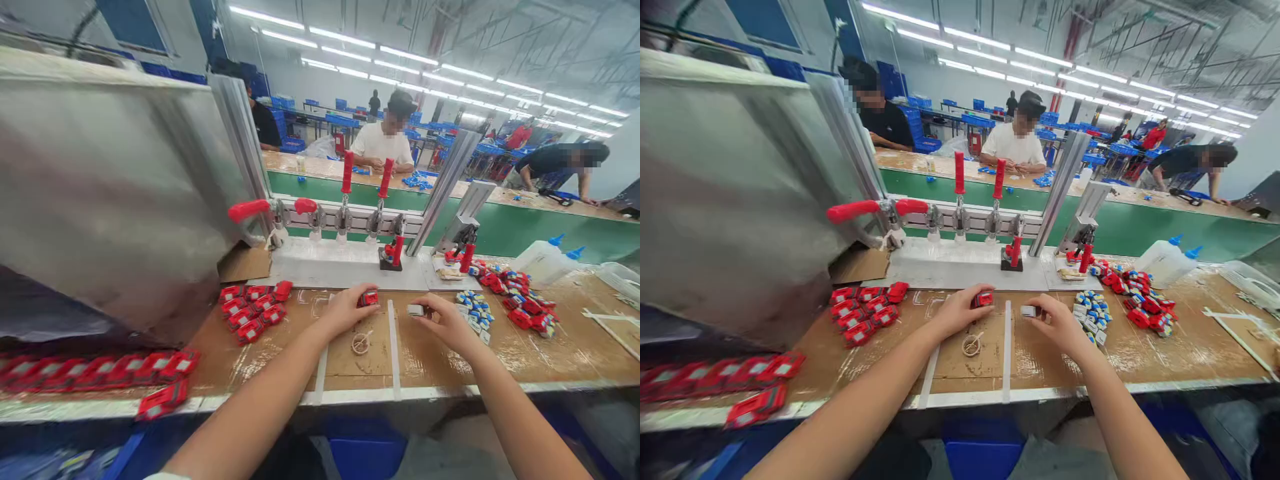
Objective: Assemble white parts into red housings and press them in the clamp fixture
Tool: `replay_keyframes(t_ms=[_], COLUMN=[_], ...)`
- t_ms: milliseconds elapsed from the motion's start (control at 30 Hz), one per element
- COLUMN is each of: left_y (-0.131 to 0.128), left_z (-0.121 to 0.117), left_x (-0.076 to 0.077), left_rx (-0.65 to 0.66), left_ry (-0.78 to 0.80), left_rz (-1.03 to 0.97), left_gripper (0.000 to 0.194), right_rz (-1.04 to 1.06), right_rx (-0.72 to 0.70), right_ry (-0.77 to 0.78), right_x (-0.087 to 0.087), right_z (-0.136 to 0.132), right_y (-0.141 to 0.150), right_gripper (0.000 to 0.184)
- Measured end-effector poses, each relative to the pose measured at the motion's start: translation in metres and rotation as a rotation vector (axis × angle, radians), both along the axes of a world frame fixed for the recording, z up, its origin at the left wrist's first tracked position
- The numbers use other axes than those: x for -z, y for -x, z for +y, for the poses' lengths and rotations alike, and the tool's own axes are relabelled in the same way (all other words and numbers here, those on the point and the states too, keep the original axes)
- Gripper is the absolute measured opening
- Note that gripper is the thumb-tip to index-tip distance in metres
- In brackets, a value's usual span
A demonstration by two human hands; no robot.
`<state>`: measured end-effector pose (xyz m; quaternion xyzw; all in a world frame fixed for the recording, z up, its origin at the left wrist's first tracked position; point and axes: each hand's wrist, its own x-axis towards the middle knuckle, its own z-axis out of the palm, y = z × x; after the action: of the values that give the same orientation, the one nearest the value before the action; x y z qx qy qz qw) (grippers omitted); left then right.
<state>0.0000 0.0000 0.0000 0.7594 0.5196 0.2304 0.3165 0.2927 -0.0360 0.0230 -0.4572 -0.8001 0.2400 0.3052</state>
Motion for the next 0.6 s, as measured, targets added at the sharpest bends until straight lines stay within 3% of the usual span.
replay_keyframes(t_ms=[133, 300, 433, 600], left_y=[-0.005, -0.017, -0.021, -0.012], left_z=[0.003, 0.02, 0.024, 0.022], left_x=[0.001, 0.009, 0.015, 0.017], left_rx=[0.006, 0.159, 0.135, 0.05], left_ry=[-0.011, -0.256, -0.337, -0.289], left_rz=[0.009, 0.05, 0.148, 0.121], left_gripper=[0.043, 0.038, 0.046, 0.057], right_rz=[0.194, 0.256, 0.212, 0.094], right_rx=[-0.029, -0.015, -0.062, -0.091], right_ry=[0.082, 0.226, 0.207, 0.056], right_x=[0.007, 0.002, -0.003, 0.003], right_z=[0.009, 0.026, 0.035, 0.044], right_y=[0.021, 0.035, 0.038, 0.038], right_gripper=[0.03, 0.043, 0.047, 0.047])
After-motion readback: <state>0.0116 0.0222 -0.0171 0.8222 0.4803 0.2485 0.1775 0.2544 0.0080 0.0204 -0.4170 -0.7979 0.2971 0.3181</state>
